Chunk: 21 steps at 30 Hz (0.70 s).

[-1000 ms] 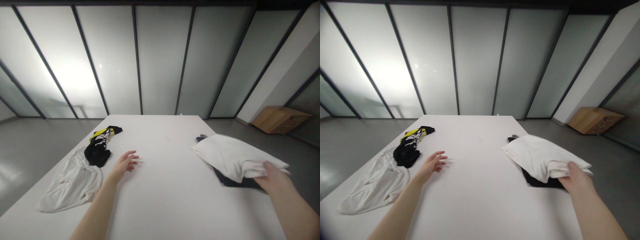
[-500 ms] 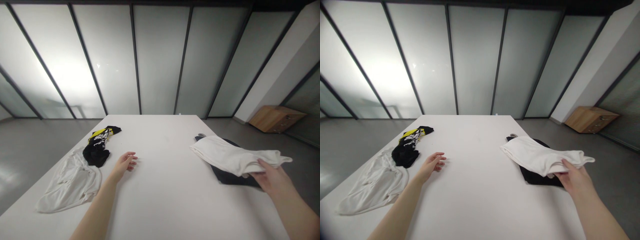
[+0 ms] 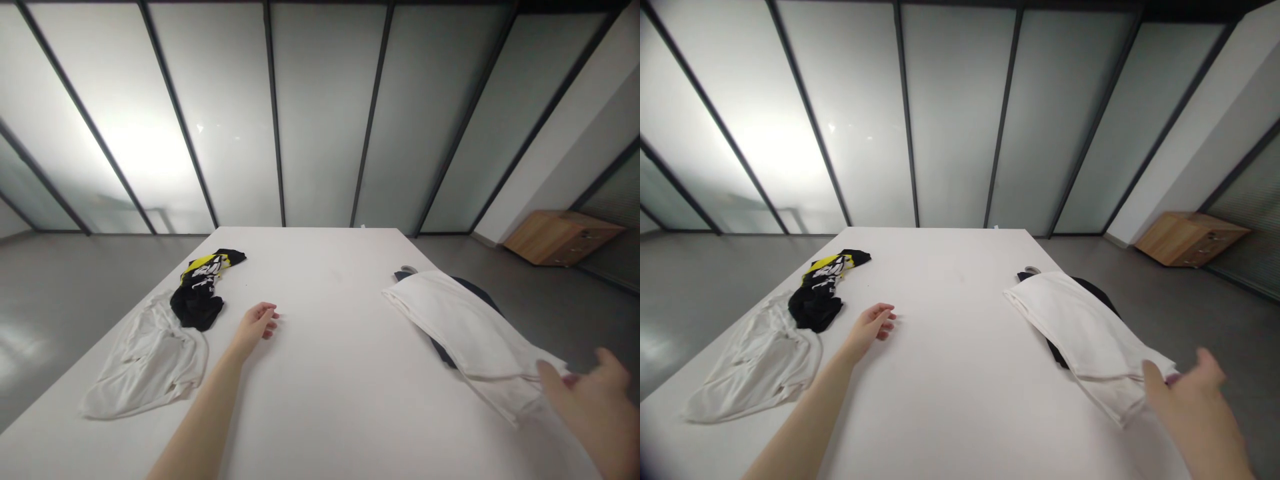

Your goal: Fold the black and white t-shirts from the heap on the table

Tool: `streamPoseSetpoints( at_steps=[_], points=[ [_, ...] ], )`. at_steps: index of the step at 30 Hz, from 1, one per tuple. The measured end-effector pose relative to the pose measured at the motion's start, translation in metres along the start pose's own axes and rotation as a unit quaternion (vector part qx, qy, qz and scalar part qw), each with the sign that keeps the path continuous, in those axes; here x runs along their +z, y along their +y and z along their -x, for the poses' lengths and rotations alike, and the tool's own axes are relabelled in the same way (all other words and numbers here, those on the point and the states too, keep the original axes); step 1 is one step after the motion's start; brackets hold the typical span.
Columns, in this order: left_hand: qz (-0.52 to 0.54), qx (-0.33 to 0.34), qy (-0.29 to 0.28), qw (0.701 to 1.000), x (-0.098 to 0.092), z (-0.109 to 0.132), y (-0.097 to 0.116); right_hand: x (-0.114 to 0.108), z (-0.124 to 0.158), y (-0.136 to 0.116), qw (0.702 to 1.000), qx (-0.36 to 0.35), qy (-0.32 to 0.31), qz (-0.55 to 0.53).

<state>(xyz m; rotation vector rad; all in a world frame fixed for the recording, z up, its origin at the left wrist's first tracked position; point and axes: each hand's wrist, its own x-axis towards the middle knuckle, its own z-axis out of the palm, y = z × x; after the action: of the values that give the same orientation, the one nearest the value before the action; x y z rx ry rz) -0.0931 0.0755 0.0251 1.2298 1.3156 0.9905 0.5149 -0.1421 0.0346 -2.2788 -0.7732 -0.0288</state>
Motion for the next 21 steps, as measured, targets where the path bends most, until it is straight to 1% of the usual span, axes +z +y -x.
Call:
streamPoseSetpoints(
  at_steps=[1, 2, 3, 5, 6, 8, 9, 11, 14, 18, 21],
  points=[
    [-0.004, 0.003, 0.005, 1.000, 0.002, 0.000, -0.001, 0.006, -0.003, -0.019, 0.999, -0.030, -0.009, 0.018],
    [-0.009, 0.007, 0.009, 1.000, 0.003, 0.000, -0.002, 0.014, -0.006, -0.041, 0.996, -0.078, -0.049, 0.020],
    [-0.013, 0.013, 0.012, 1.000, 0.004, 0.000, -0.004, 0.025, -0.010, -0.064, 0.986, -0.142, -0.089, 0.010],
    [-0.021, 0.027, 0.016, 0.999, 0.006, 0.001, -0.007, 0.054, -0.019, -0.112, 0.954, -0.271, -0.126, -0.003],
    [-0.025, 0.033, 0.016, 0.999, 0.006, 0.001, -0.008, 0.070, -0.025, -0.133, 0.939, -0.317, -0.134, -0.005],
    [-0.029, 0.041, 0.020, 0.999, 0.005, 0.001, -0.009, 0.101, -0.036, -0.168, 0.915, -0.375, -0.150, 0.015],
    [-0.029, 0.043, 0.022, 0.998, 0.005, 0.001, -0.010, 0.115, -0.041, -0.181, 0.901, -0.399, -0.165, 0.037],
    [-0.026, 0.044, 0.026, 0.998, 0.004, 0.001, -0.009, 0.137, -0.050, -0.197, 0.877, -0.429, -0.198, 0.090],
    [-0.014, 0.044, 0.031, 0.998, 0.003, 0.002, -0.007, 0.158, -0.057, -0.205, 0.857, -0.431, -0.234, 0.160],
    [-0.005, 0.039, 0.029, 0.999, 0.001, 0.002, -0.005, 0.168, -0.055, -0.205, 0.844, -0.438, -0.243, 0.192],
    [-0.003, 0.035, 0.030, 0.999, 0.001, 0.000, -0.007, 0.164, -0.057, -0.208, 0.840, -0.442, -0.232, 0.213]
  ],
)
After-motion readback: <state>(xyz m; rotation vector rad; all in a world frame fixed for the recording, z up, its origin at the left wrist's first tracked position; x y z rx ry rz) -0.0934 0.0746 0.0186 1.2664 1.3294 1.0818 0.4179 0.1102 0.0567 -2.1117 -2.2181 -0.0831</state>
